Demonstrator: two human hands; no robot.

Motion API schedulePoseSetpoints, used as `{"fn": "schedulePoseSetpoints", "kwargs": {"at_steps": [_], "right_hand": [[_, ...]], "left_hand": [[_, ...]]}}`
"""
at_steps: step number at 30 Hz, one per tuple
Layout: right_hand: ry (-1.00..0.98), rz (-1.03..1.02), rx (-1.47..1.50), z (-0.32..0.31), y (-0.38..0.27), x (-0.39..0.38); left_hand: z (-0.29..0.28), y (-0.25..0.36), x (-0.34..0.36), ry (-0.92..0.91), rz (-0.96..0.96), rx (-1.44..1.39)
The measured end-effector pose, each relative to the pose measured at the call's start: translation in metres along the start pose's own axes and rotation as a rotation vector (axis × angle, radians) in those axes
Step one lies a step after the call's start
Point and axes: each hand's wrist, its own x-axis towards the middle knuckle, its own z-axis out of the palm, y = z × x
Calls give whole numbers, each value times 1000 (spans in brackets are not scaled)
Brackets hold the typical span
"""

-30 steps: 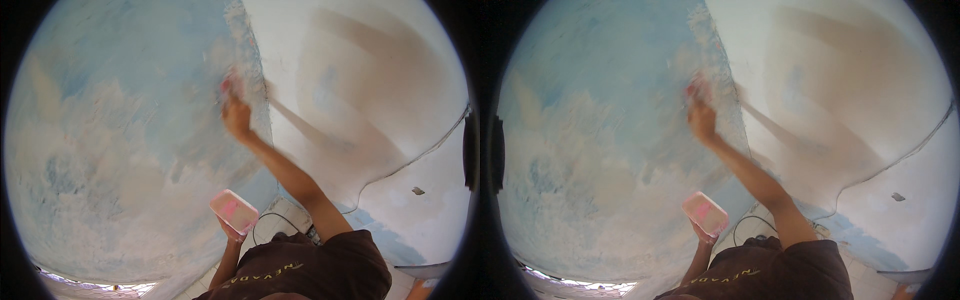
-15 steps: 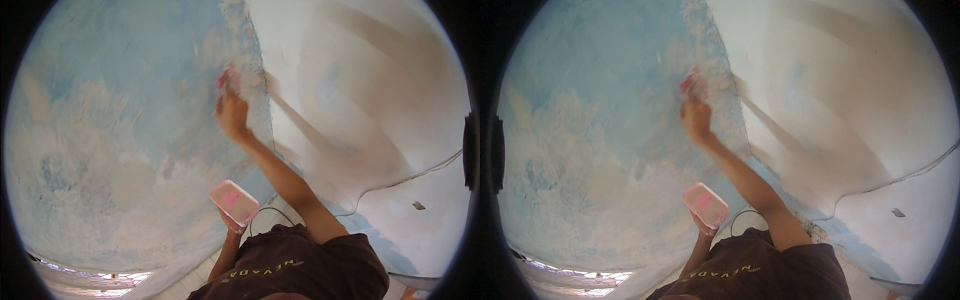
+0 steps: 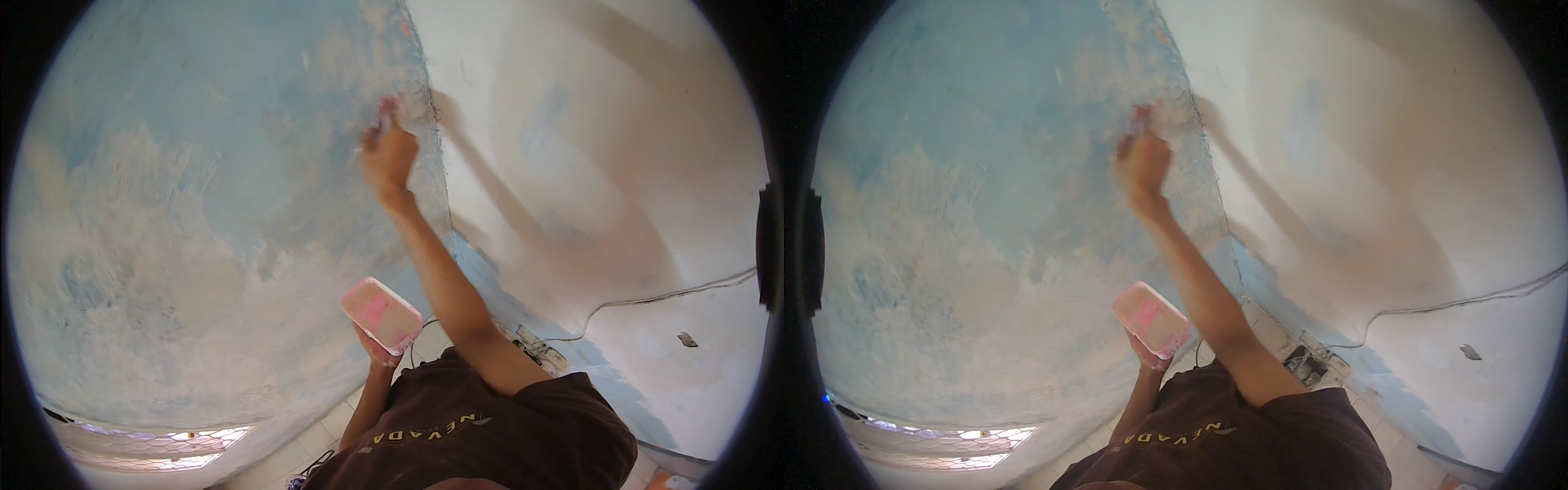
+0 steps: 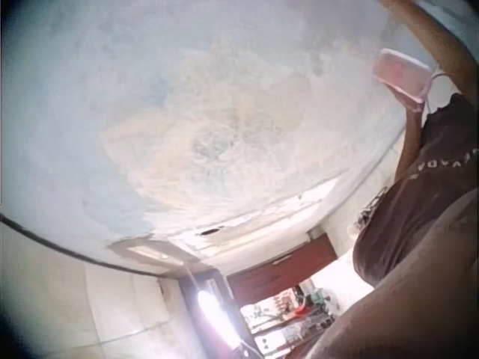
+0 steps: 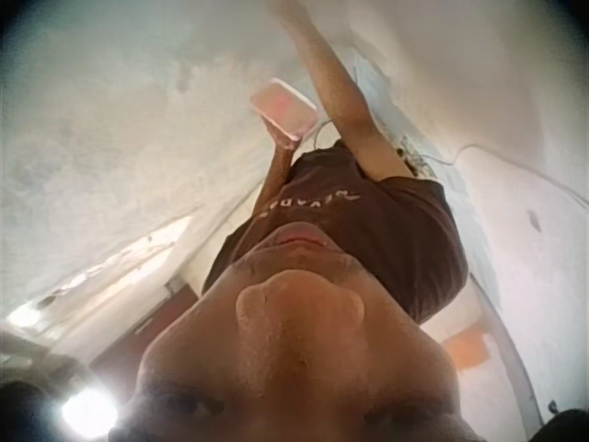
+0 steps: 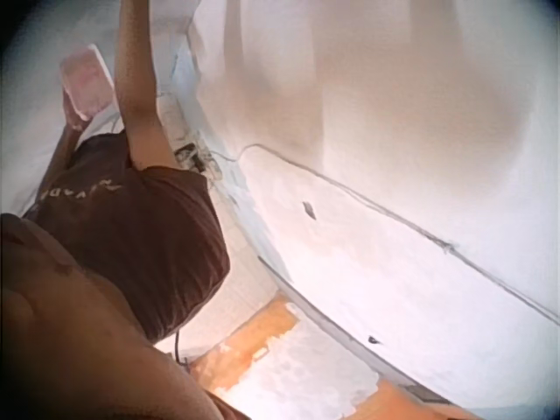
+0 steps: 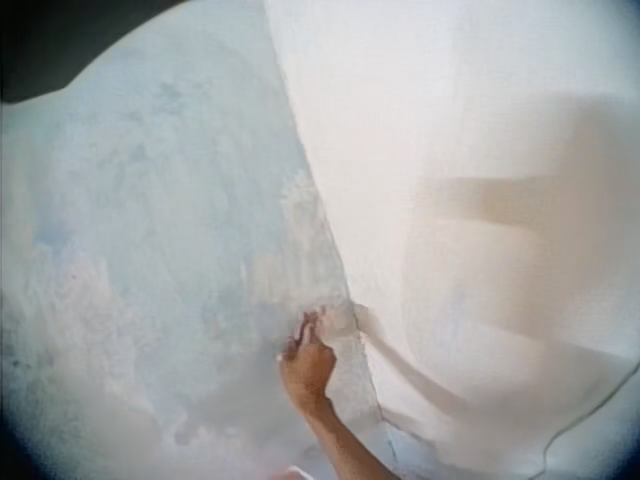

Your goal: The person applies white putty to a ceiling corner using a spreader, repeatedly scooping the material from a pink plastic container held in their other hand.

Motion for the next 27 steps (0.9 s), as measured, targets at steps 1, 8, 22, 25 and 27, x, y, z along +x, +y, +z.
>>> {"fn": "schedulePoseSetpoints", "kwargs": {"at_steps": [1, 8, 22, 25, 27], "right_hand": [[-43, -36, 81, 3, -35, 2], [-252, -387, 532, -40, -132, -41], [-263, -404, 342, -17, -35, -78], [-545, 269, 457, -70, -38, -100], [-412, 409, 734, -83, 0, -109]], "left_hand": [[8, 3, -1, 21, -4, -15], [1, 9, -11, 89, -7, -69], [16, 30, -8, 58, -4, -82], [26, 44, -18, 84, 51, -21], [33, 47, -12, 4, 84, 101]]}}
